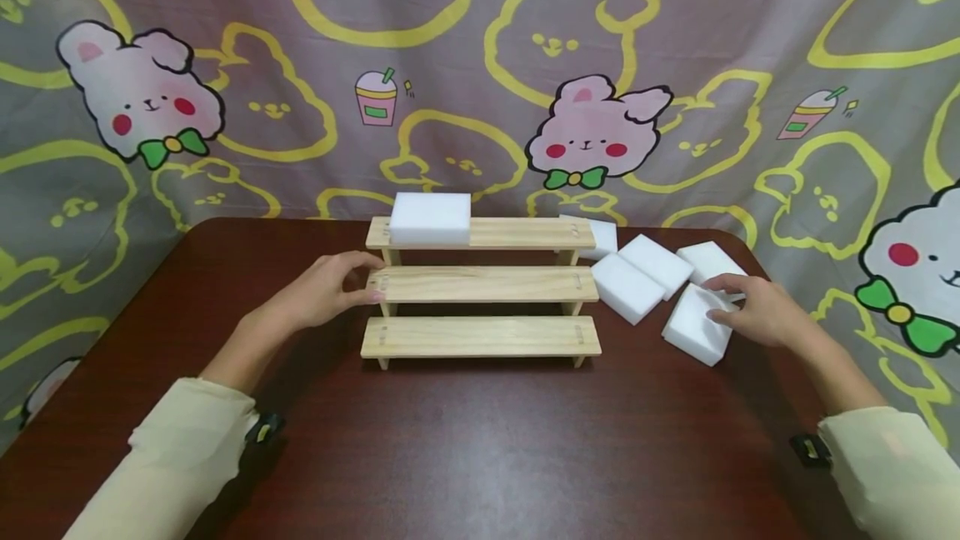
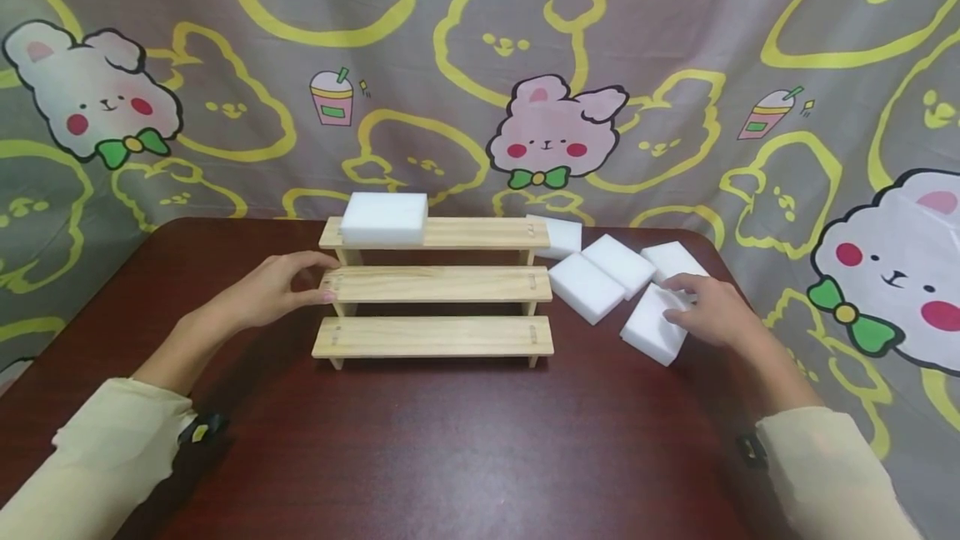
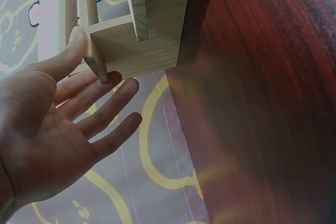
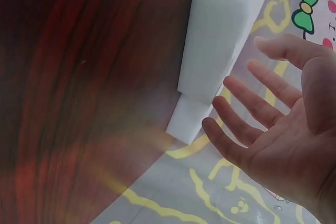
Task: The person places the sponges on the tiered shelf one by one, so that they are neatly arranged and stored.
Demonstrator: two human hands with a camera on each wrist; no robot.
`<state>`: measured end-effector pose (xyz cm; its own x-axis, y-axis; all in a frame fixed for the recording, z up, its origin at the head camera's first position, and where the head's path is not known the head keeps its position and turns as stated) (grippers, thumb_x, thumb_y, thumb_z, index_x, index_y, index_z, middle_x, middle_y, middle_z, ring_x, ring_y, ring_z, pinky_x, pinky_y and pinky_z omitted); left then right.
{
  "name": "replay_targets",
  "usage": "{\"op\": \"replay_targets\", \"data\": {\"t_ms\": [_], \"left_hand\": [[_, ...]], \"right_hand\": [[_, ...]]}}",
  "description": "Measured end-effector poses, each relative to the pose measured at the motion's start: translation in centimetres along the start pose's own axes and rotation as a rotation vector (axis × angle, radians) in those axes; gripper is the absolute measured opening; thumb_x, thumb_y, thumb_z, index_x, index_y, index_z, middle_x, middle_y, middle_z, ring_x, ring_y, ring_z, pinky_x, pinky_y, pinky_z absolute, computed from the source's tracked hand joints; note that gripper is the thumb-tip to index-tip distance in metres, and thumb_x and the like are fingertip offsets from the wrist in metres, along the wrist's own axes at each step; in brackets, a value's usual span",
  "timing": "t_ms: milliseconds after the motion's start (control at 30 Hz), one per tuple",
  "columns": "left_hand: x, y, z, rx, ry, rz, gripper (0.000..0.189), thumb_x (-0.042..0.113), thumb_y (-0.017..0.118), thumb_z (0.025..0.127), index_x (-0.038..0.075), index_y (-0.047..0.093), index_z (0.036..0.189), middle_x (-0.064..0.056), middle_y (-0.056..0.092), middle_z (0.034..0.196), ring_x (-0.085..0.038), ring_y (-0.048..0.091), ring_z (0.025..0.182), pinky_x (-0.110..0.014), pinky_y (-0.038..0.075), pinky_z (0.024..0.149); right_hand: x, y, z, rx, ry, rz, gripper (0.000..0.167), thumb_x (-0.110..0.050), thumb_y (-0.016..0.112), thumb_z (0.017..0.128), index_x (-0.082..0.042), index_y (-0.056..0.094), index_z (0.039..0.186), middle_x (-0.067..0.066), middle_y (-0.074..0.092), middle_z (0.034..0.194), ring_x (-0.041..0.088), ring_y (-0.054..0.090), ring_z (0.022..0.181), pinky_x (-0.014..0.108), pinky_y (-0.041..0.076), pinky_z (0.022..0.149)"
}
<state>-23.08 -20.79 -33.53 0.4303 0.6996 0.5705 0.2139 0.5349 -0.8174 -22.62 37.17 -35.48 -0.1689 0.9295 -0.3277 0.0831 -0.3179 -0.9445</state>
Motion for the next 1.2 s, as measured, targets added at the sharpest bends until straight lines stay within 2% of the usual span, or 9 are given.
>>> {"op": "replay_targets", "data": {"t_ms": [267, 467, 567, 733, 833, 967, 1100, 1200], "left_hand": [[0.0, -0.1, -0.1, -0.005, -0.01, -0.002, 0.045, 0.016, 0.076, 0.097, -0.007, 0.061, 0.133, -0.023, 0.068, 0.122, -0.041, 0.067, 0.106, -0.057, 0.054, 0.088], [0.0, -0.1, -0.1, -0.002, -0.012, -0.002, 0.045, 0.016, 0.076, 0.097, -0.007, 0.062, 0.133, -0.023, 0.068, 0.121, -0.04, 0.067, 0.105, -0.056, 0.054, 0.088], [0.1, 0.0, -0.1, 0.002, -0.011, -0.003, 0.044, 0.016, 0.076, 0.097, -0.007, 0.062, 0.132, -0.023, 0.068, 0.12, -0.04, 0.067, 0.105, -0.056, 0.053, 0.089], [0.1, 0.0, -0.1, 0.011, -0.001, -0.006, 0.044, 0.014, 0.077, 0.096, -0.008, 0.062, 0.131, -0.023, 0.069, 0.119, -0.039, 0.068, 0.104, -0.057, 0.053, 0.09], [0.1, 0.1, -0.1, 0.012, -0.001, -0.002, 0.044, 0.014, 0.077, 0.096, -0.008, 0.062, 0.131, -0.023, 0.068, 0.12, -0.04, 0.068, 0.105, -0.057, 0.053, 0.091], [0.0, 0.1, -0.1, 0.008, -0.006, -0.002, 0.045, 0.015, 0.077, 0.096, -0.008, 0.062, 0.132, -0.023, 0.068, 0.121, -0.041, 0.067, 0.106, -0.057, 0.053, 0.091], [-0.1, 0.1, -0.1, 0.008, -0.004, -0.002, 0.045, 0.015, 0.077, 0.096, -0.008, 0.062, 0.132, -0.022, 0.069, 0.121, -0.04, 0.068, 0.106, -0.056, 0.053, 0.091], [0.0, 0.1, -0.1, 0.009, -0.006, -0.002, 0.045, 0.015, 0.077, 0.096, -0.007, 0.062, 0.132, -0.022, 0.068, 0.121, -0.04, 0.068, 0.105, -0.056, 0.053, 0.091]], "right_hand": [[0.1, 0.6, -0.4, 0.022, -0.047, -0.044, 0.049, -0.016, 0.085, 0.083, 0.007, 0.066, 0.122, 0.036, 0.066, 0.11, 0.038, 0.064, 0.086, 0.046, 0.05, 0.068], [-0.3, 0.8, -0.4, 0.017, -0.044, -0.068, 0.05, -0.015, 0.085, 0.083, 0.009, 0.066, 0.122, 0.032, 0.067, 0.108, 0.043, 0.063, 0.093, 0.056, 0.053, 0.075], [-0.6, 0.8, -0.4, 0.0, -0.032, -0.073, 0.051, -0.018, 0.085, 0.083, 0.009, 0.065, 0.121, 0.031, 0.068, 0.108, 0.043, 0.064, 0.094, 0.057, 0.054, 0.077], [-0.8, 0.6, -0.5, -0.002, -0.035, -0.096, 0.055, -0.027, 0.087, 0.082, 0.008, 0.066, 0.118, 0.016, 0.067, 0.089, 0.029, 0.062, 0.079, 0.043, 0.05, 0.066], [-0.8, 0.5, -0.5, -0.004, -0.046, -0.096, 0.056, -0.028, 0.088, 0.082, 0.009, 0.066, 0.118, 0.01, 0.065, 0.084, 0.025, 0.06, 0.076, 0.039, 0.047, 0.065], [-0.6, 0.3, -0.7, -0.037, -0.094, -0.038, 0.057, -0.022, 0.09, 0.08, 0.009, 0.066, 0.121, 0.013, 0.068, 0.094, 0.028, 0.069, 0.083, 0.039, 0.053, 0.069], [-0.5, 0.1, -1.0, -0.156, -0.12, 0.049, 0.071, -0.02, 0.092, 0.078, 0.009, 0.059, 0.134, 0.023, 0.067, 0.112, 0.02, 0.068, 0.078, 0.032, 0.053, 0.064], [-0.5, 0.1, -1.2, -0.262, -0.094, 0.111, 0.082, -0.019, 0.092, 0.077, 0.009, 0.051, 0.143, 0.025, 0.062, 0.12, 0.016, 0.061, 0.071, 0.029, 0.049, 0.06]]}}
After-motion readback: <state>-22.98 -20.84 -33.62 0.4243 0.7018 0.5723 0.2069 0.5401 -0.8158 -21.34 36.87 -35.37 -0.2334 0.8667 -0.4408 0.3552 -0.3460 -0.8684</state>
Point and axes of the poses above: each hand's wrist, its own z-axis towards the middle knuckle, its own y-axis out of the palm, x = y × z, the point moved 2 cm from there along z, towards the middle knuckle
